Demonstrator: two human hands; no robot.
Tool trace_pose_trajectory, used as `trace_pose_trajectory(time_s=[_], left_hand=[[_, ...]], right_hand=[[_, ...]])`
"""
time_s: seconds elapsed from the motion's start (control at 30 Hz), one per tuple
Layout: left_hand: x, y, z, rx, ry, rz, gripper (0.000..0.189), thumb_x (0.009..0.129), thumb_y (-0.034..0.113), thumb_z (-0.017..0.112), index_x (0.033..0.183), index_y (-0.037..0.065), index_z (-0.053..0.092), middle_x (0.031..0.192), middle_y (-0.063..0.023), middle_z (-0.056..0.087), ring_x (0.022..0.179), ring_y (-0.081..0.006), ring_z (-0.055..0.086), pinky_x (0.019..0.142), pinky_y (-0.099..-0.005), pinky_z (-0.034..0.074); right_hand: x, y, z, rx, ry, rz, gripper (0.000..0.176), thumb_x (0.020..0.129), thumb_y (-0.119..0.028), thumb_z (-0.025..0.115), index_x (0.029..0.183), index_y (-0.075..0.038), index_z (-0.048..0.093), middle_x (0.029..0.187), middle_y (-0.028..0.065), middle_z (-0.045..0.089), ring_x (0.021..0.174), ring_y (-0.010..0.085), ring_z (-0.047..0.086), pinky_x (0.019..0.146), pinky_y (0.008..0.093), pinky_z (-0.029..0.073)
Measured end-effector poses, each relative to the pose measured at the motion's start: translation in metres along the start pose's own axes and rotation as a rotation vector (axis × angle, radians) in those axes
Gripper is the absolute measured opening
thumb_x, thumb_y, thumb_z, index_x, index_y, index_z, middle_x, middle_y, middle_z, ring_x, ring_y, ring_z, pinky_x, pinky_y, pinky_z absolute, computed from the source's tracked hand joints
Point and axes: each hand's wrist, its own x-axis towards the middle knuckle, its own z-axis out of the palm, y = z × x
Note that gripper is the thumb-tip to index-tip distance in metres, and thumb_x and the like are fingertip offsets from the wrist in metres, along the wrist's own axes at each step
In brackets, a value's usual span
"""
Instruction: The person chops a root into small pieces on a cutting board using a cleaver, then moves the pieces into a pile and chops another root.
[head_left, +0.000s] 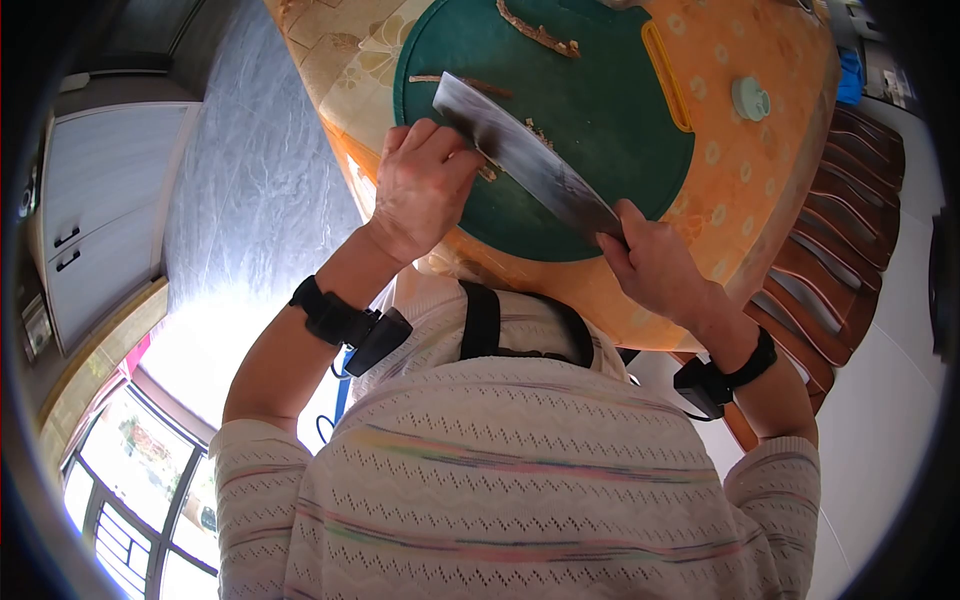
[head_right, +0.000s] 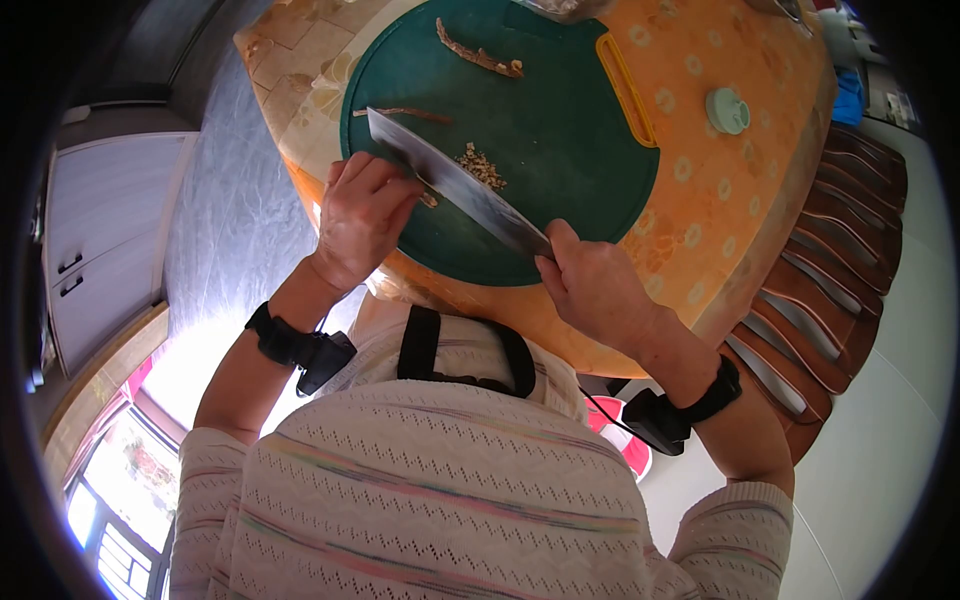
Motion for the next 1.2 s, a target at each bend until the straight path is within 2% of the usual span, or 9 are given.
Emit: trace_pose_trajectory(time_s=[0.33, 0.6, 0.8, 1.2], left_hand=[[0.008, -0.001, 0.004, 0.022, -0.017, -0.080, 0.013, 0.067, 0.007, 0.071, 0.078, 0.011, 0.065, 0.077, -0.0027, 0.057, 0.079, -0.0232, 0.054, 0.072, -0.0355, 0.042], [0.002, -0.003, 0.004, 0.008, 0.019, 0.007, 0.017, 0.065, 0.004, 0.073, 0.080, 0.010, 0.067, 0.079, -0.0020, 0.058, 0.080, -0.0211, 0.055, 0.072, -0.0338, 0.043], [-0.002, -0.005, 0.002, -0.014, 0.091, -0.010, 0.019, 0.064, 0.002, 0.073, 0.080, 0.010, 0.067, 0.079, -0.0020, 0.058, 0.078, -0.0212, 0.055, 0.072, -0.0337, 0.042], [-0.001, -0.005, 0.006, -0.024, 0.068, 0.002, 0.019, 0.064, 0.002, 0.072, 0.081, 0.009, 0.067, 0.081, -0.0028, 0.060, 0.080, -0.0220, 0.056, 0.073, -0.0342, 0.042]], right_hand=[[0.003, -0.002, -0.003, -0.001, -0.014, 0.037, 0.018, 0.088, -0.012, 0.055, 0.089, -0.001, 0.042, 0.058, 0.0191, 0.055, 0.059, 0.0390, 0.059, 0.052, 0.0449, 0.047], [0.003, -0.001, -0.004, 0.002, -0.030, 0.056, 0.018, 0.088, -0.012, 0.055, 0.089, -0.001, 0.042, 0.059, 0.0202, 0.055, 0.060, 0.0400, 0.059, 0.052, 0.0451, 0.047], [0.003, -0.003, -0.005, -0.001, -0.028, 0.027, 0.017, 0.088, -0.012, 0.055, 0.089, -0.001, 0.042, 0.059, 0.0190, 0.055, 0.059, 0.0392, 0.059, 0.051, 0.0447, 0.046], [0.005, -0.004, -0.006, -0.026, -0.022, 0.022, 0.017, 0.088, -0.012, 0.055, 0.089, -0.002, 0.042, 0.056, 0.0182, 0.053, 0.057, 0.0387, 0.058, 0.050, 0.0444, 0.046]])
